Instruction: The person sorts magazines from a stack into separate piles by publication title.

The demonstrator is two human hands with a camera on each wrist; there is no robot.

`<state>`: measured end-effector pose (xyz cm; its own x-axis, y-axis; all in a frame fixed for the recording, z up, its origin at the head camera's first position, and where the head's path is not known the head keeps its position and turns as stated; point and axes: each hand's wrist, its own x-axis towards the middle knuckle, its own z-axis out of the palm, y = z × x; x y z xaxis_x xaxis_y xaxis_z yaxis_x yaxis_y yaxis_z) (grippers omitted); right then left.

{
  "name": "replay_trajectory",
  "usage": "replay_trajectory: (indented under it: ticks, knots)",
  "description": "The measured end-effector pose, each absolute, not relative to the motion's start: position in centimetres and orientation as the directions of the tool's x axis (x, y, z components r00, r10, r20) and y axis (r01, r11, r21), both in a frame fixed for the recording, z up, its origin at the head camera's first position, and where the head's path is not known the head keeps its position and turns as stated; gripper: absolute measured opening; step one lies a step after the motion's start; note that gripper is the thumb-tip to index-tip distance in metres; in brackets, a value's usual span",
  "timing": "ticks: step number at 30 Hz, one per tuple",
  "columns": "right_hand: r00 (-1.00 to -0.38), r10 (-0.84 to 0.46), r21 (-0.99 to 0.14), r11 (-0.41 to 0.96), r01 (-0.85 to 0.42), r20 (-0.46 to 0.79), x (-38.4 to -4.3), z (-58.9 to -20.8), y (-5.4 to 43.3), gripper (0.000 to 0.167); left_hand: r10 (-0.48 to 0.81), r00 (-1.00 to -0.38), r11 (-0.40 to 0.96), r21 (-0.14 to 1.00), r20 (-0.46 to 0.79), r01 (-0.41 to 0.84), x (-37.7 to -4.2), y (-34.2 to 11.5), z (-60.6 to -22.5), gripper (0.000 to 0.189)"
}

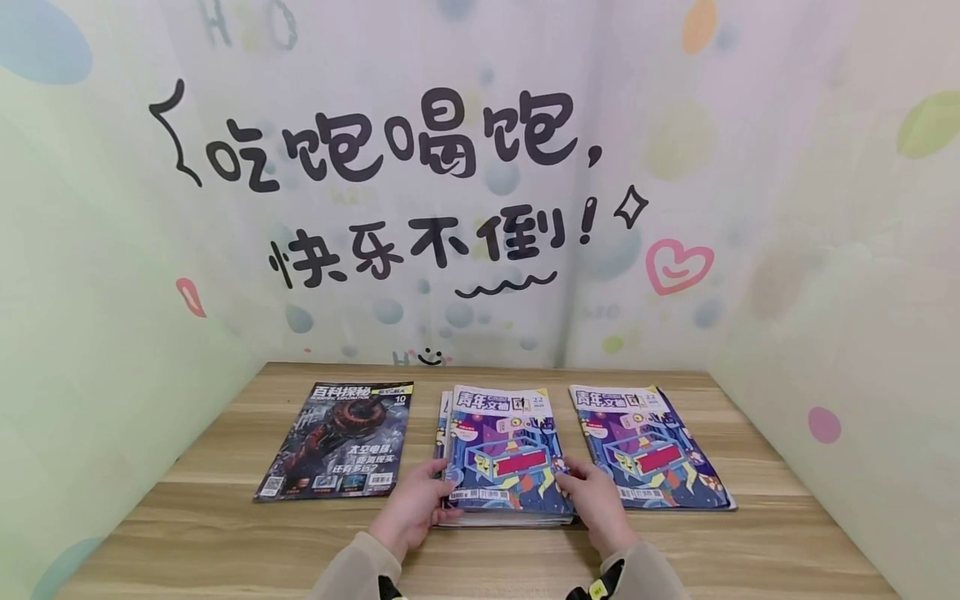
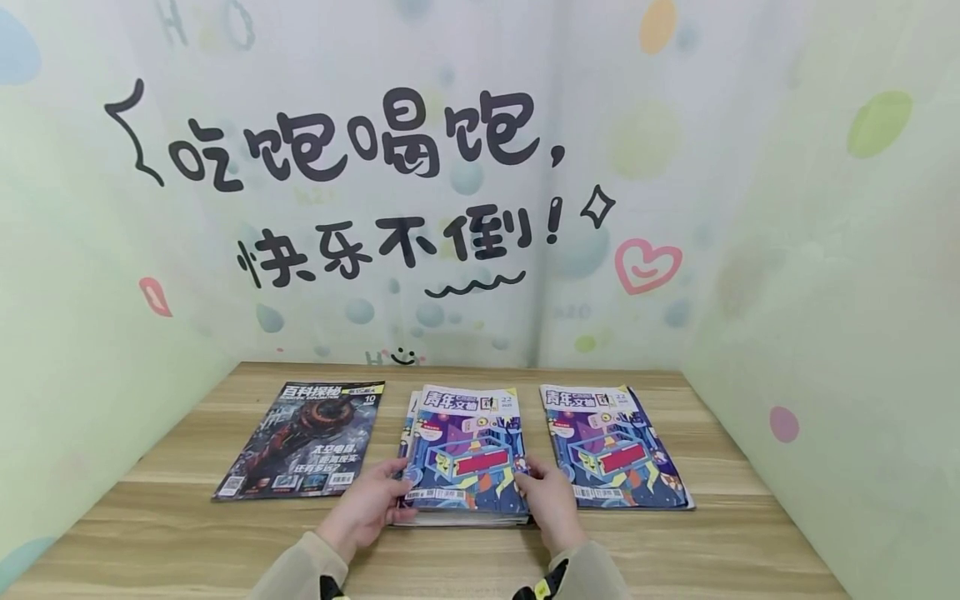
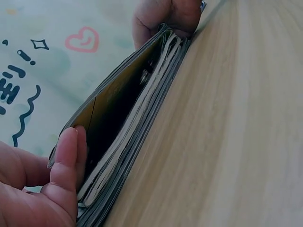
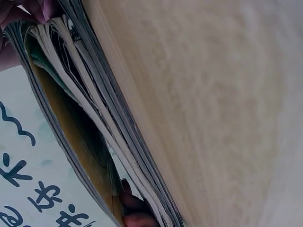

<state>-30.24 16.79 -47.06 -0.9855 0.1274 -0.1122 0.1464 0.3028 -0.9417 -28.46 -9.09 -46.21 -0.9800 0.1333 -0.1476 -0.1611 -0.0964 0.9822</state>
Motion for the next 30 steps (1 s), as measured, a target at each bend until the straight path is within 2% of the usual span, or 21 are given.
replay_trajectory:
  ticks: [17, 22, 30]
  knots:
    - [-0.980, 0.159, -0.972, 0.186, 0.145, -0.116, -29.8, -46.0, 16.8, 0.054, 0.174, -0.966, -0.325, 0.914, -0.193, -0.242, -28.2, -9.3, -45.7, 0.057]
    - [-0.977, 0.170, -0.980, 0.126, 0.154, -0.132, -29.8, -45.5, 17.0, 0.054, 0.176, -0.966, -0.347, 0.906, -0.191, -0.242, -28.2, -9.2, -45.6, 0.058]
    - [-0.988, 0.116, -0.993, 0.054, 0.107, -0.100, -29.6, -45.1, 17.1, 0.058, 0.160, -0.968, -0.314, 0.920, -0.193, -0.236, -28.2, -9.1, -45.7, 0.057]
